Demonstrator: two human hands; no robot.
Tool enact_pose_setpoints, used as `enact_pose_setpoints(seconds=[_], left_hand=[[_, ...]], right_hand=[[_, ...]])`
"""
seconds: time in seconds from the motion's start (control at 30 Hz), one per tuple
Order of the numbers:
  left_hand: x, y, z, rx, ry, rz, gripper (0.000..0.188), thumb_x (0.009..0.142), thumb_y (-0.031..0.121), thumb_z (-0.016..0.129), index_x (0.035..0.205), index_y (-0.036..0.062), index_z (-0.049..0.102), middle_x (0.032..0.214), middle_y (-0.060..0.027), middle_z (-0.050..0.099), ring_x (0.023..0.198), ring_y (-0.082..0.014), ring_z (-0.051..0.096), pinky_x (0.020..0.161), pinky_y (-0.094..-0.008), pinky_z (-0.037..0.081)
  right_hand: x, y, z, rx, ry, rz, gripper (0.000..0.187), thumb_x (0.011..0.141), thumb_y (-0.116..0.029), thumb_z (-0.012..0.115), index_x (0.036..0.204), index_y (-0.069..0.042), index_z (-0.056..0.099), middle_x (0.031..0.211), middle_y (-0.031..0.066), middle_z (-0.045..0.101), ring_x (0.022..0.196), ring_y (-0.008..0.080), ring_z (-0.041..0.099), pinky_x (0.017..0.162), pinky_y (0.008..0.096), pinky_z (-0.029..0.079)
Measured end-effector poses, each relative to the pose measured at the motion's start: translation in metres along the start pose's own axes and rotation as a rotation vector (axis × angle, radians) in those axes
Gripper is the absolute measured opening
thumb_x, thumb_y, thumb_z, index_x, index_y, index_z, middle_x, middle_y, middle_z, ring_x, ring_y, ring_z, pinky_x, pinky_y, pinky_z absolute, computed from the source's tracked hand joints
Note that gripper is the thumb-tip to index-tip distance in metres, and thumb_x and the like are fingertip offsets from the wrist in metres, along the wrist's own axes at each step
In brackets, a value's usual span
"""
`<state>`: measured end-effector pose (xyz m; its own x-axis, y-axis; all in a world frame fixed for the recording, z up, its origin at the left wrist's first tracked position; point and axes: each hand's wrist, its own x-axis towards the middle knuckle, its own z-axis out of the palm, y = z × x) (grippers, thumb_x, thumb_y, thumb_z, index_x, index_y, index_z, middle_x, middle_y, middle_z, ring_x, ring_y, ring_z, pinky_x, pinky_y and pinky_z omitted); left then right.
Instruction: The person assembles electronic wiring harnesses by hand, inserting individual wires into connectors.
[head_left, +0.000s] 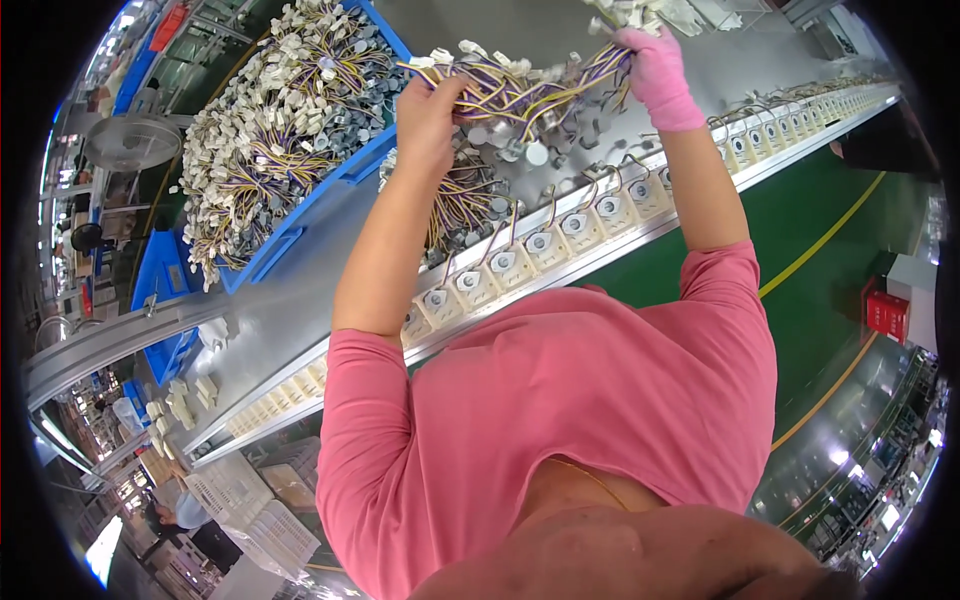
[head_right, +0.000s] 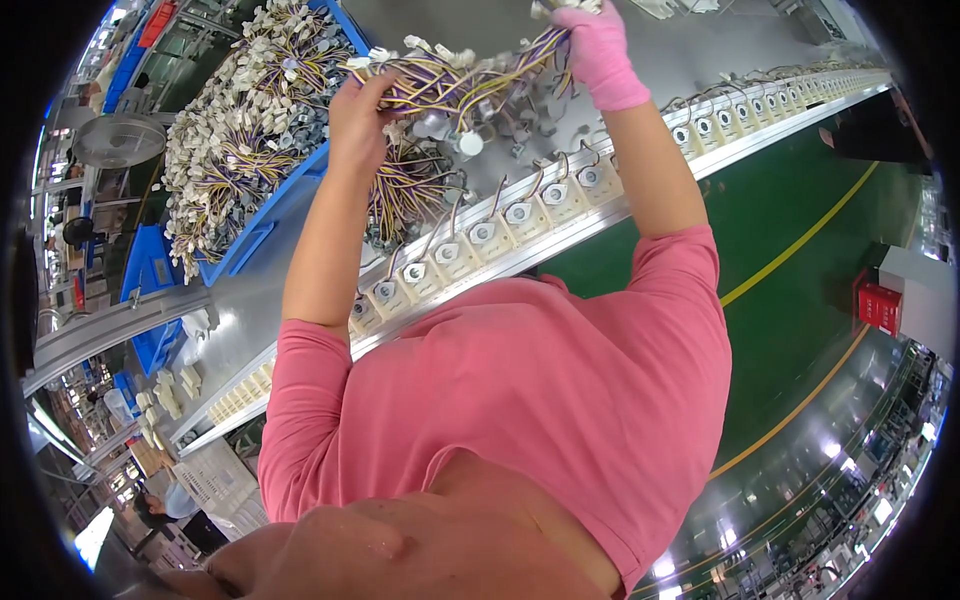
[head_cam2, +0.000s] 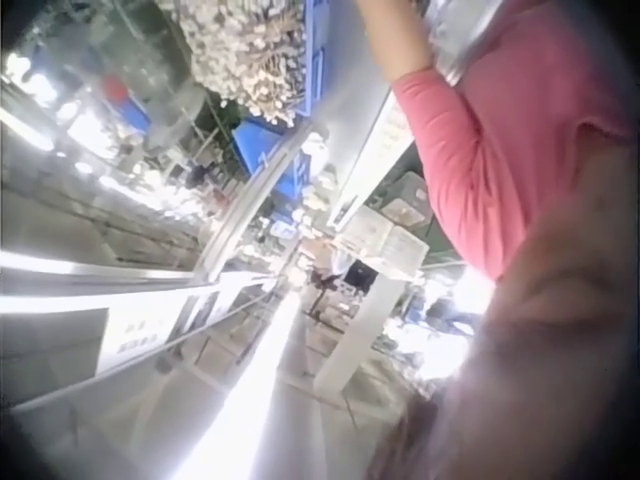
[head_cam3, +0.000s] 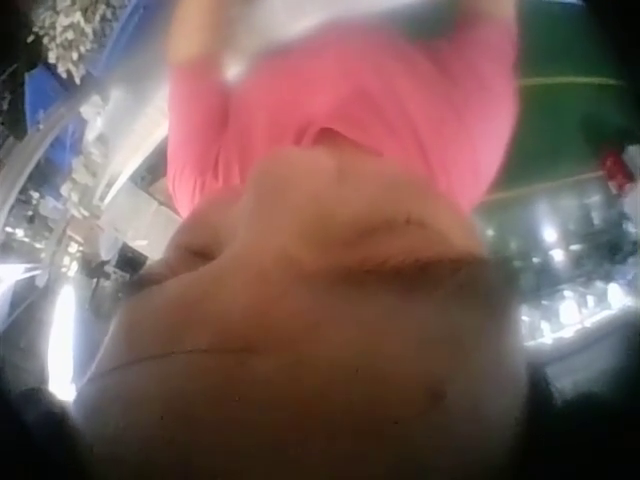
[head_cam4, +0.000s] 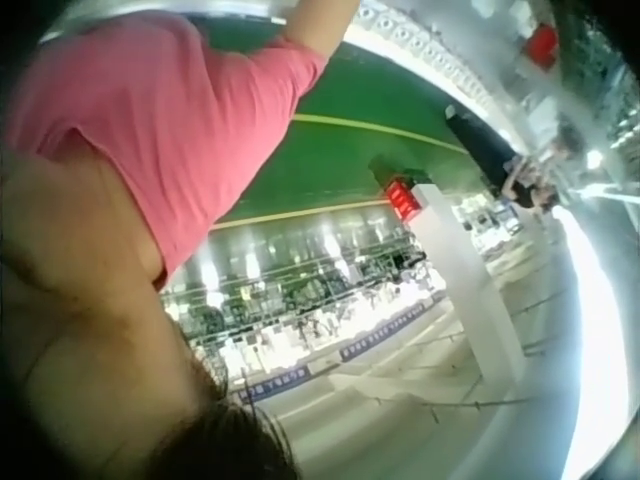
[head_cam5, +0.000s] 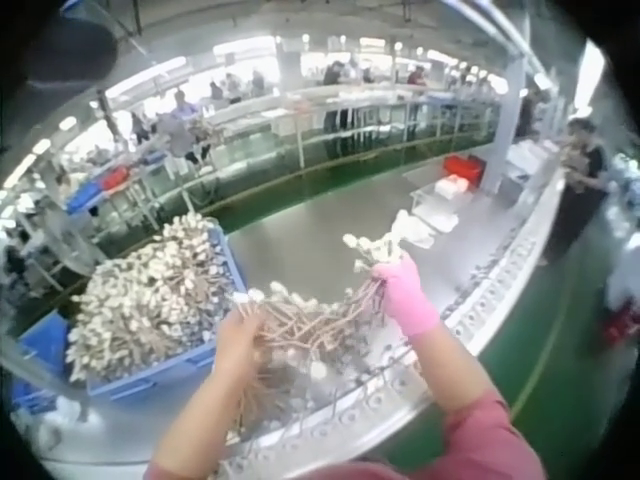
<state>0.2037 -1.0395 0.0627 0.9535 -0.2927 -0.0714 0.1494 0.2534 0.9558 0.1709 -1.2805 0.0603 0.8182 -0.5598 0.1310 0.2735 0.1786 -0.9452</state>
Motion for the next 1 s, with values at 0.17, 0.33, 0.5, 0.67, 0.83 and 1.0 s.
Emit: enact_pose_setpoints(seconds=[0.17,0.33,0.5,0.67,0.83,1.0], left_hand=[[0.015,-0.025,-0.026,0.623,-0.108,-0.112,0.021,0.078,0.02,0.06,0.083,0.0002,0.056,0.066,-0.0032,0.055,0.048,-0.0095,0.049,0.038,-0.0235,0.039],[-0.001,-0.055,-0.005,0.901,-0.319,-0.386,0.044,0.08,0.039,0.056,0.091,-0.0031,0.052,0.07,-0.0062,0.054,0.053,-0.0149,0.053,0.039,-0.0251,0.042],[-0.017,-0.077,-0.003,0.888,-0.754,-0.424,0.067,0.078,0.04,0.056,0.12,-0.0074,0.034,0.115,-0.0258,0.046,0.093,-0.0269,0.056,0.056,-0.0327,0.051],[-0.031,-0.024,-0.042,1.169,-0.451,-0.183,0.062,0.078,0.04,0.055,0.118,-0.0053,0.039,0.098,-0.023,0.058,0.091,-0.0322,0.058,0.078,-0.0386,0.044],[-0.029,-0.028,-0.132,1.456,-0.21,-0.453,0.055,0.075,0.05,0.055,0.093,-0.0022,0.057,0.086,-0.0195,0.061,0.081,-0.0299,0.06,0.073,-0.0355,0.044],[-0.009,-0.118,-0.172,0.913,-0.171,-0.705,0.062,0.069,0.059,0.055,0.088,0.0013,0.064,0.092,-0.0169,0.062,0.087,-0.0282,0.058,0.077,-0.0329,0.043]], right_hand=[[0.019,-0.025,-0.037,-0.064,-0.23,-0.136,0.022,0.068,0.004,0.051,0.09,0.0,0.053,0.089,0.0044,0.055,0.076,0.0117,0.053,0.063,0.0231,0.043],[0.012,-0.039,0.0,-0.101,-0.079,-0.383,0.032,0.066,0.003,0.054,0.098,-0.001,0.053,0.091,0.003,0.054,0.079,0.0114,0.051,0.067,0.0252,0.041],[0.035,-0.01,-0.022,-0.618,-0.172,-0.258,0.029,0.069,-0.007,0.059,0.097,-0.003,0.054,0.084,0.0073,0.056,0.072,0.0136,0.052,0.058,0.0257,0.041],[0.064,0.048,-0.073,-1.371,0.075,-0.223,0.053,0.065,-0.029,0.063,0.108,-0.002,0.046,0.094,0.0186,0.055,0.09,0.034,0.054,0.081,0.0373,0.044],[-0.013,0.01,0.024,-1.481,-0.164,-0.584,0.056,0.067,-0.031,0.062,0.114,-0.008,0.045,0.104,0.0191,0.05,0.097,0.0348,0.05,0.084,0.0386,0.042],[-0.079,0.067,0.109,-1.13,-1.165,0.071,0.043,0.07,-0.031,0.053,0.103,-0.005,0.054,0.09,0.0194,0.059,0.083,0.0288,0.058,0.073,0.0363,0.045]])
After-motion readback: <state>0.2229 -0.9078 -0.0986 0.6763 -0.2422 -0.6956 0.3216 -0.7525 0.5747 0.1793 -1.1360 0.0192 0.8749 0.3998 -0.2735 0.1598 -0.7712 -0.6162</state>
